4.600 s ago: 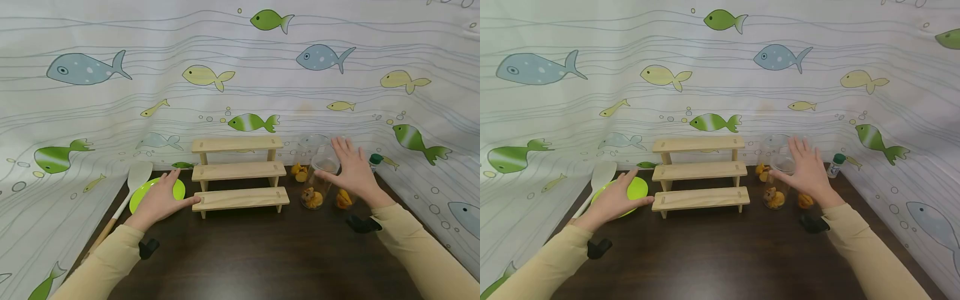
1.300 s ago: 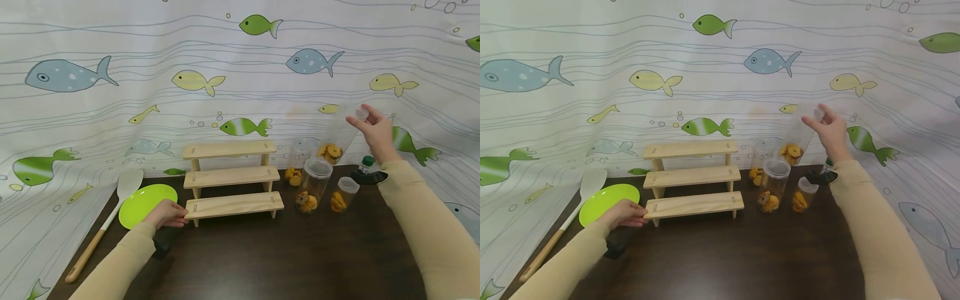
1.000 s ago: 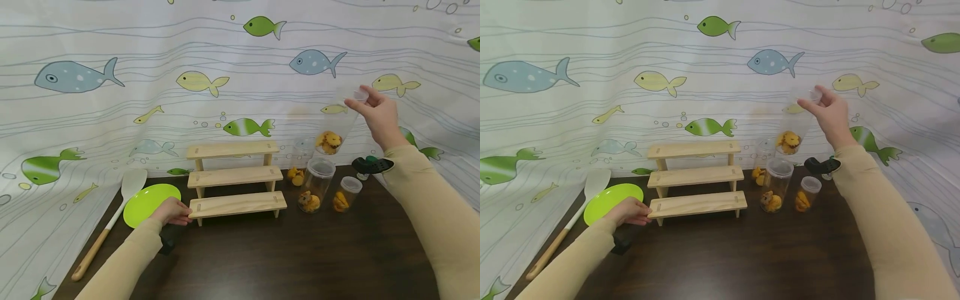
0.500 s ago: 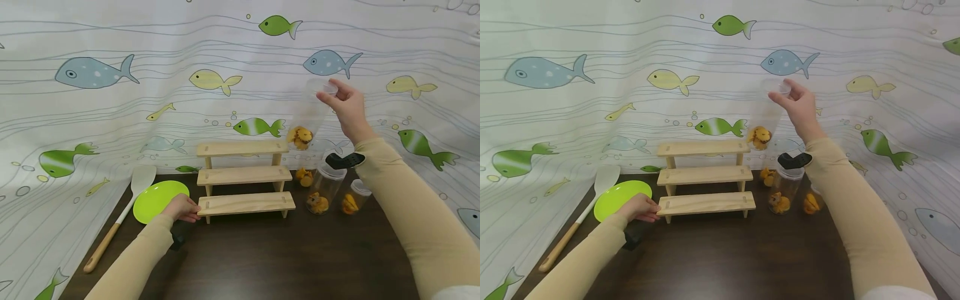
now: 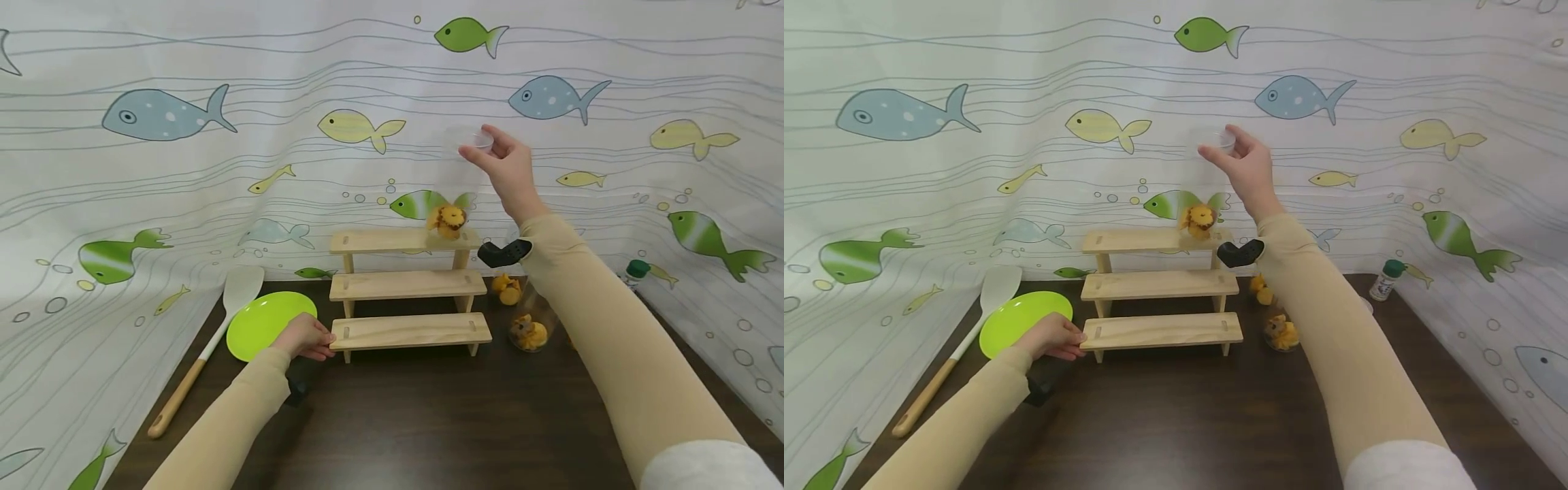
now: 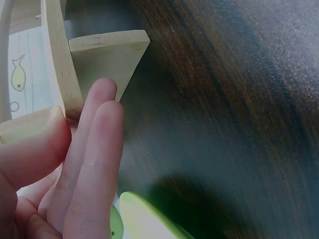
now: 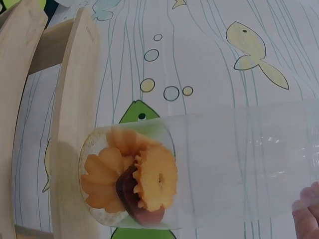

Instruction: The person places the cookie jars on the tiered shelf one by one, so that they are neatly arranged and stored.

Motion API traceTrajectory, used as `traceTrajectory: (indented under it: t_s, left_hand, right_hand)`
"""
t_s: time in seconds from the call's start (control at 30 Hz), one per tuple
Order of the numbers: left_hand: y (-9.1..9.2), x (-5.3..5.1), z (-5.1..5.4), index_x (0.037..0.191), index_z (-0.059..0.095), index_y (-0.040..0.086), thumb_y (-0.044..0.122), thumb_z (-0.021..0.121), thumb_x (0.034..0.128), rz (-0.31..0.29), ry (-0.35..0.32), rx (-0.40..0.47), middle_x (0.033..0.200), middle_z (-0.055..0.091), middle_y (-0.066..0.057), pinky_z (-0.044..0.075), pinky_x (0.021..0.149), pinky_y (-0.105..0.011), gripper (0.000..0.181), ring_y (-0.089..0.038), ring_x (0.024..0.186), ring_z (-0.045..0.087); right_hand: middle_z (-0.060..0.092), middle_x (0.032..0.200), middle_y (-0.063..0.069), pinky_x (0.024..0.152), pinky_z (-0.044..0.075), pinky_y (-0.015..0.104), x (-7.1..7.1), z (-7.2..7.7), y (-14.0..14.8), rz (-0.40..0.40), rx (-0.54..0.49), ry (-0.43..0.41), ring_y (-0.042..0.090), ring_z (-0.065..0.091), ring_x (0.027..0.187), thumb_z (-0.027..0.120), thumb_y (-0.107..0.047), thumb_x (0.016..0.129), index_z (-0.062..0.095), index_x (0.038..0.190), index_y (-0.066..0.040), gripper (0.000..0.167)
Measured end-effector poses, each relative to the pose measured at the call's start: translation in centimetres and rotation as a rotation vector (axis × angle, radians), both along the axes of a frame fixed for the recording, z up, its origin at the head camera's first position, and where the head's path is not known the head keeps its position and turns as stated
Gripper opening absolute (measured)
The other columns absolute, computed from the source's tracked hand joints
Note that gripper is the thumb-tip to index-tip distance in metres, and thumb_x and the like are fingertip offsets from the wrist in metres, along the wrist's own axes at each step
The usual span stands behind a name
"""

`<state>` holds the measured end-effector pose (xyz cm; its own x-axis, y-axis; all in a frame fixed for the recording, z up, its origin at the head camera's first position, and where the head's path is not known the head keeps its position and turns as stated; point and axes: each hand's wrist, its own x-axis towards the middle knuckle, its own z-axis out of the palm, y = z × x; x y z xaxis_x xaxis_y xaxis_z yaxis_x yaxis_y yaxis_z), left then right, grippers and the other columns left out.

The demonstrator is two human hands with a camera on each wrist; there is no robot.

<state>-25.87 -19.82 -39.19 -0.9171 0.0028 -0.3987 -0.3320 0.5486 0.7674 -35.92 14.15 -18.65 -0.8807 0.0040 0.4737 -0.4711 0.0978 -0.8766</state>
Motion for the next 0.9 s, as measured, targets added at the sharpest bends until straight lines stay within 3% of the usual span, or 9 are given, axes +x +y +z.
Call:
traceTrajectory:
  t_s: [0.2, 0.5, 0.67, 0.9]
  left_hand:
    - [0.0, 0.2, 0.2, 0.103, 0.062, -0.013, 0.005, 0.064, 0.0889, 0.004, 0.003, 0.01, 0.079, 0.069, -0.016, 0.06, 0.066, -0.035, 0.023, -0.024, 0.071, 0.071]
    - [0.3, 0.6, 0.1, 0.099, 0.063, -0.012, 0.004, 0.064, 0.0891, 0.01, 0.003, 0.021, 0.077, 0.069, -0.015, 0.059, 0.068, -0.037, 0.019, -0.027, 0.074, 0.071]
    - [0.3, 0.5, 0.0, 0.097, 0.064, -0.01, 0.006, 0.065, 0.0886, 0.018, 0.005, -0.002, 0.077, 0.07, -0.015, 0.059, 0.067, -0.035, 0.018, -0.029, 0.077, 0.071]
    - [0.5, 0.7, 0.2, 0.097, 0.066, -0.01, 0.007, 0.065, 0.0883, 0.024, 0.009, -0.029, 0.077, 0.07, -0.016, 0.059, 0.064, -0.033, 0.019, -0.028, 0.075, 0.072]
  right_hand:
    - [0.049, 0.14, 0.012, 0.103, 0.042, 0.024, -0.9, 0.4, -2.8, 0.056, -0.057, -0.013, 0.016, 0.054, 0.121, 0.078, -0.02, 0.079, 0.041, 0.143, -0.008, 0.075]
    - [0.056, 0.134, 0.007, 0.1, 0.044, 0.025, -2.0, -1.1, -7.1, 0.054, 0.046, -0.063, 0.011, 0.058, 0.106, 0.079, -0.031, 0.077, 0.043, 0.143, -0.014, 0.076]
    - [0.053, 0.137, 0.007, 0.098, 0.045, 0.023, -2.3, -1.9, -9.3, 0.066, 0.042, -0.102, 0.011, 0.056, 0.106, 0.081, -0.032, 0.075, 0.045, 0.142, -0.014, 0.077]
    - [0.042, 0.147, 0.007, 0.105, 0.04, 0.023, -2.7, -2.2, -10.7, 0.071, 0.075, -0.122, 0.01, 0.048, 0.126, 0.08, -0.035, 0.076, 0.041, 0.144, -0.016, 0.081]
